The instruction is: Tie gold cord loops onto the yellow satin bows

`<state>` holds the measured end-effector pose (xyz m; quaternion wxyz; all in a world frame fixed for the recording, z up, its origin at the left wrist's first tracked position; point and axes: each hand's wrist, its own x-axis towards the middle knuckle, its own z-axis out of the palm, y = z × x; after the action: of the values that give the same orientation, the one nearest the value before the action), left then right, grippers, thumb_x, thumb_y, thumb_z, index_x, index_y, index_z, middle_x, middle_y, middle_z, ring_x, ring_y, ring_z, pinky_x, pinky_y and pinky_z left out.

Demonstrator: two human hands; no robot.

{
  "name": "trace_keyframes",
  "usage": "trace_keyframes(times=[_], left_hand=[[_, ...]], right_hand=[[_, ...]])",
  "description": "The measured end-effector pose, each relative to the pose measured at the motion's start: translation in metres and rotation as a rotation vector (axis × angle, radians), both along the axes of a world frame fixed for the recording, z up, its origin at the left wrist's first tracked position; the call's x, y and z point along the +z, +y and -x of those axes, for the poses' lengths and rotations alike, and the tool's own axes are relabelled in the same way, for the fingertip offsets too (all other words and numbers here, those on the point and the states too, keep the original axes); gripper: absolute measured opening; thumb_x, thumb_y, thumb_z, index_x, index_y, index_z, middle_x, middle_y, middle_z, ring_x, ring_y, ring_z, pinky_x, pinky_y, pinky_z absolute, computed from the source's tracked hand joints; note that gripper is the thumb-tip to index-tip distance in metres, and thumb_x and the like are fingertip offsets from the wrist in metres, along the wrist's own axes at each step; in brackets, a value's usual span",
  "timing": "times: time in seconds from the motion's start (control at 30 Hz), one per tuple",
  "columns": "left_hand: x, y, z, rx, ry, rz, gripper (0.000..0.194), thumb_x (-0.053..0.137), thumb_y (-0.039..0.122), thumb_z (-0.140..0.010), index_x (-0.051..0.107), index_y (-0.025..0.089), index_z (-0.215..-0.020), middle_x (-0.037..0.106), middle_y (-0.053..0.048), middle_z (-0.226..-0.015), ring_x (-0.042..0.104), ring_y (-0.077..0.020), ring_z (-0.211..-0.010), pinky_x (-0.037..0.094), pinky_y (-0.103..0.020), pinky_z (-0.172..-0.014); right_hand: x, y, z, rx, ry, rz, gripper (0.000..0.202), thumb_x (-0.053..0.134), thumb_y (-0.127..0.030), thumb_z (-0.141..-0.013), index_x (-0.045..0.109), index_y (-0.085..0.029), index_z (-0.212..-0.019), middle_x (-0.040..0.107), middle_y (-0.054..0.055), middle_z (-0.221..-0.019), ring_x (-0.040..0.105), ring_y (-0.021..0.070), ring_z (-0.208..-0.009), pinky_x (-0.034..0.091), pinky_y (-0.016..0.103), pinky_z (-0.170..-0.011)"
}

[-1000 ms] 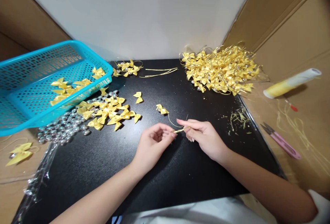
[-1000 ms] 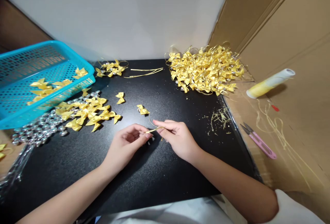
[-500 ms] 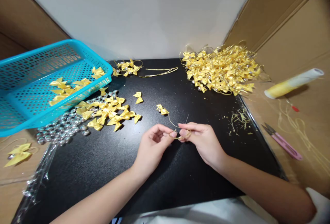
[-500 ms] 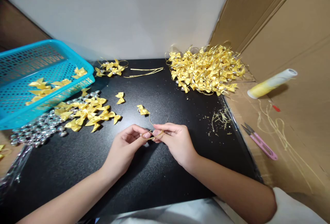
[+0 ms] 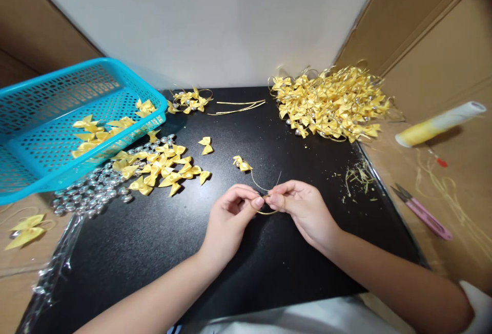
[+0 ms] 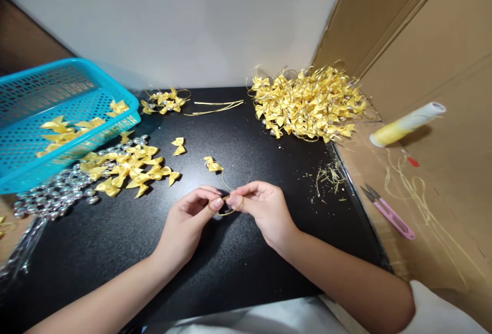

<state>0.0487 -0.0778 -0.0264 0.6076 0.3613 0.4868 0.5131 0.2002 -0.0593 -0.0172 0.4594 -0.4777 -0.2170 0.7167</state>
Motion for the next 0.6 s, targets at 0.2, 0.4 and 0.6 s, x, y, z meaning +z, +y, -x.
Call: trace_keyframes(times=[0.2,0.4,0.6], left_hand=[[-0.0010,-0.0012,-0.0003,0.018,-0.064,0.037,0.017,0.083,0.026,-0.070,0.068,0.017,-0.070,0.069,0.001,-0.071,0.061,-0.0098,-0.068,0.049,-0.021,-0.069],[0.0039,-0.0019,-0.0026,-0.023,-0.071,0.049,0.017,0.083,0.026,-0.070,0.069,0.017,-0.069,0.073,-0.001,-0.072,0.064,-0.0116,-0.069,0.051,-0.022,-0.069],[0.0022,-0.0038,-0.0011,-0.029,-0.008,0.058,0.015,0.085,0.026,-0.067,0.072,0.018,-0.069,0.073,0.000,-0.068,0.061,-0.0102,-0.064,0.049,-0.020,-0.064]], right_hand=[[0.0008,-0.0028,0.0028,0.015,0.014,0.019,0.034,0.095,-0.025,-0.042,0.067,-0.016,-0.061,0.071,-0.002,-0.062,0.064,0.0081,-0.057,0.053,0.019,-0.056],[-0.0022,-0.0061,0.0037,-0.015,0.008,-0.094,0.031,0.093,-0.025,-0.048,0.067,-0.018,-0.063,0.070,-0.003,-0.063,0.062,0.0081,-0.055,0.054,0.021,-0.056],[-0.0050,-0.0082,0.0040,-0.013,-0.049,-0.165,0.028,0.092,-0.026,-0.052,0.069,-0.019,-0.066,0.070,-0.002,-0.065,0.061,0.0090,-0.057,0.053,0.022,-0.058]])
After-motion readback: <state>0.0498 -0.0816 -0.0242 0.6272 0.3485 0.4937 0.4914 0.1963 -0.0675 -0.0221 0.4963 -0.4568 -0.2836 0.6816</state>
